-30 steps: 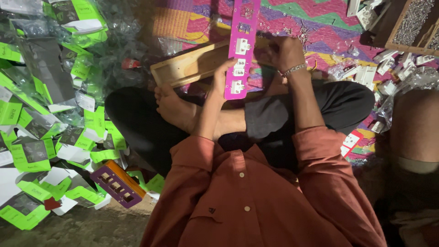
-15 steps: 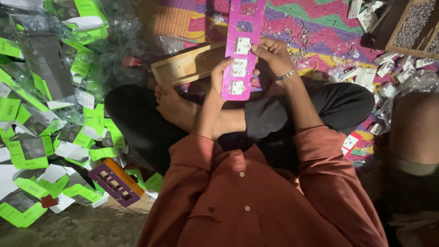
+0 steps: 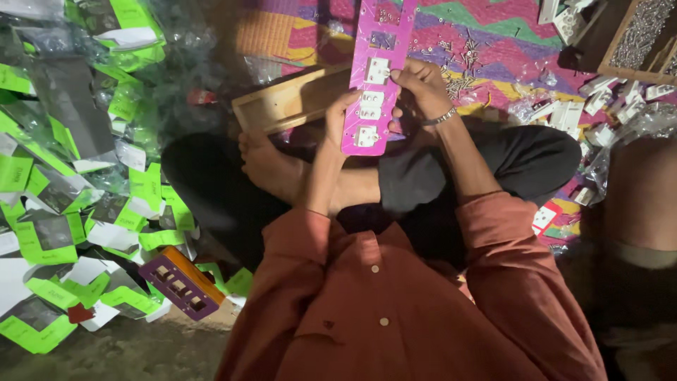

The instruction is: The person sits on the floor and assembles white electrical sockets into a pink plastic holder. They pick up small metal screws and fasten each socket into place one by one, occasionally adjusting the holder and checking alignment.

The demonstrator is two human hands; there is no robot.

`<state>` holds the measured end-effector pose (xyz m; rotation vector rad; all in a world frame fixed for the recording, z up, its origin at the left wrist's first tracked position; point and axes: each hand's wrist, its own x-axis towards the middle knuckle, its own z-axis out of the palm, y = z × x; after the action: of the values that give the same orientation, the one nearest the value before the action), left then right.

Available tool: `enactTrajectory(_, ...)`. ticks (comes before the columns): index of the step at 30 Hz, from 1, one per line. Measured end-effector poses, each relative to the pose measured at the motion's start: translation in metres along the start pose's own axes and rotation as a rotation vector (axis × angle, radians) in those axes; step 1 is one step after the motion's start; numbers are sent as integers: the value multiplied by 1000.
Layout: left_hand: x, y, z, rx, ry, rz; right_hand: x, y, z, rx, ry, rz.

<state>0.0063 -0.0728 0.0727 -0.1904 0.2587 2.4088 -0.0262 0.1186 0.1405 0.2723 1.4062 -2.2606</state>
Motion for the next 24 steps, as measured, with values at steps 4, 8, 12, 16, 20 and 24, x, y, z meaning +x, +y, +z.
enactTrajectory(4,-3,2,0,-63,-74,-45,4,8,-6,-101,25,-12)
enactTrajectory(8,-2,0,3,7,17,34,7,10,-10,-58,1,-50)
enactTrajectory(12,0,0,4,-57,-10,-35,6,9,-9,-56,8,-59)
enactTrajectory(16,-1,1,3,-5,-42,-37,4,8,-7,4,13,-29)
enactTrajectory(20,-1,0,4,2,-47,-64,5,8,-8,-5,24,-40)
enactTrajectory(24,-1,0,7,16,-42,-46,8,12,-12,65,-3,-61)
